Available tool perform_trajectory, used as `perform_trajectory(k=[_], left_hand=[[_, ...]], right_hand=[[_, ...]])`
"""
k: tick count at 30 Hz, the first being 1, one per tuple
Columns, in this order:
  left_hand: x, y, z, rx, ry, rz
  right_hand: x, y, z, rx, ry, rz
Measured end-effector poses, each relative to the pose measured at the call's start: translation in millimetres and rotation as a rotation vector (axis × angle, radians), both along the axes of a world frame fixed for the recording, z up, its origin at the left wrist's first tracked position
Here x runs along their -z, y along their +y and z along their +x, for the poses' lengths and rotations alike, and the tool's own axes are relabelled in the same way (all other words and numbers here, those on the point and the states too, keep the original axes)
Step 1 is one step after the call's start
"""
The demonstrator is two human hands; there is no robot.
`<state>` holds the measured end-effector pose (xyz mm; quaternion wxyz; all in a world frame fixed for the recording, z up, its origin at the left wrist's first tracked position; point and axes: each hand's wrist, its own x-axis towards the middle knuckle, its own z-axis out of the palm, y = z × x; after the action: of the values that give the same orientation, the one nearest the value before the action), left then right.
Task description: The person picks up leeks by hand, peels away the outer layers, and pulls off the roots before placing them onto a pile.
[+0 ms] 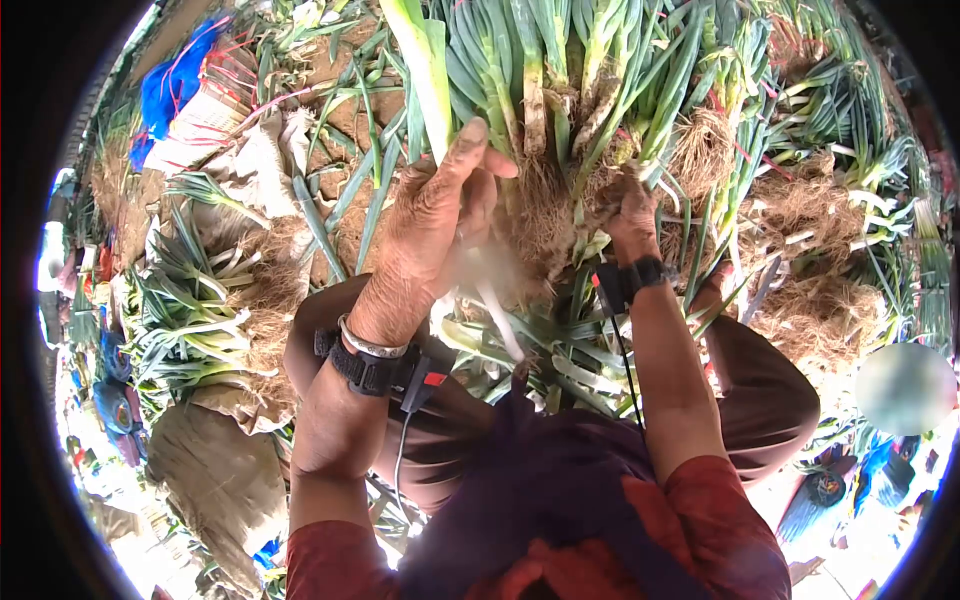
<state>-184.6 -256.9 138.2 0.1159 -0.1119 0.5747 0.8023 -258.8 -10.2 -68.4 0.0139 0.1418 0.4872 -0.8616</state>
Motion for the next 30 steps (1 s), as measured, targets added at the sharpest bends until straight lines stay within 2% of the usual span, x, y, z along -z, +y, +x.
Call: perform_trajectory(k=[2, 4, 5, 7, 9, 10, 12, 14, 15, 18, 20, 21, 22, 23, 24, 25, 27, 29, 30], left_hand=[[-6.0, 3.5, 1.0, 0.025, 0.008, 0.023], [-3.6, 14.2, -1.2, 0.013, 0.091, 0.103], [2.0, 17.4, -3.1, 0.028, 0.132, 0.132], [-0.6, 28.1, -4.7, -0.014, 0.124, 0.096], [-2.8, 32.9, -9.1, -0.035, 0.101, 0.01], [-2.4, 34.9, -12.0, -0.044, 0.089, -0.033], [-0.1, 38.5, -14.1, -0.079, 0.154, -0.051], [-9.4, 39.9, -9.7, -0.088, 0.178, -0.005], [-15.8, 40.4, -7.8, -0.022, 0.236, 0.161], [-13.5, 38.5, 4.6, -0.12, 0.23, 0.258], [-1.8, 46.3, 7.0, -0.175, 0.28, 0.166], [2.2, 48.5, 7.4, -0.206, 0.305, 0.12], [-1.0, 45.0, 15.4, -0.158, 0.32, -0.092], [-2.4, 50.1, 19.8, -0.201, 0.331, 0.002], [-3.7, 56.8, 23.5, -0.243, 0.34, 0.096], [-9.9, 58.6, 30.3, -0.249, 0.244, 0.136], [-7.3, 57.0, 35.1, -0.254, 0.287, 0.201], [-9.6, 46.8, 38.8, -0.22, 0.266, 0.135], [-10.7, 41.7, 40.8, -0.203, 0.256, 0.102]], right_hand=[[-33.9, 0.1, -1.9, 0.067, 0.221, 0.386], [-57.7, 3.0, 11.8, 0.113, 0.365, 0.59], [-62.3, 5.2, 20.9, 0.084, 0.395, 0.609], [-69.9, 5.3, 44.8, -0.013, 0.392, 0.526], [-92.3, -7.4, 81.1, -0.127, 0.32, 0.2], [-106.3, -11.9, 97.7, -0.231, 0.238, -0.097], [-115.7, -14.5, 121.1, -0.421, 0.242, -0.169], [-131.1, -9.5, 134.9, -0.706, 0.14, -0.174], [-127.0, -5.0, 137.1, -0.808, 0.107, -0.142], [-155.4, -16.1, 141.8, -0.768, 0.162, -0.15], [-147.3, -14.1, 128.5, -0.716, 0.225, -0.205], [-149.0, -17.2, 121.1, -0.594, 0.307, -0.03], [-159.9, -25.3, 118.6, -0.482, 0.341, 0.027], [-170.7, -33.4, 116.3, -0.368, 0.368, 0.091], [-163.5, -35.3, 110.4, -0.349, 0.419, 0.239], [-145.5, -37.0, 102.4, -0.328, 0.469, 0.387], [-123.4, -36.3, 98.5, -0.278, 0.475, 0.456], [-112.5, -29.7, 96.5, -0.243, 0.394, 0.304], [-107.2, -25.9, 97.6, -0.197, 0.423, 0.399]])
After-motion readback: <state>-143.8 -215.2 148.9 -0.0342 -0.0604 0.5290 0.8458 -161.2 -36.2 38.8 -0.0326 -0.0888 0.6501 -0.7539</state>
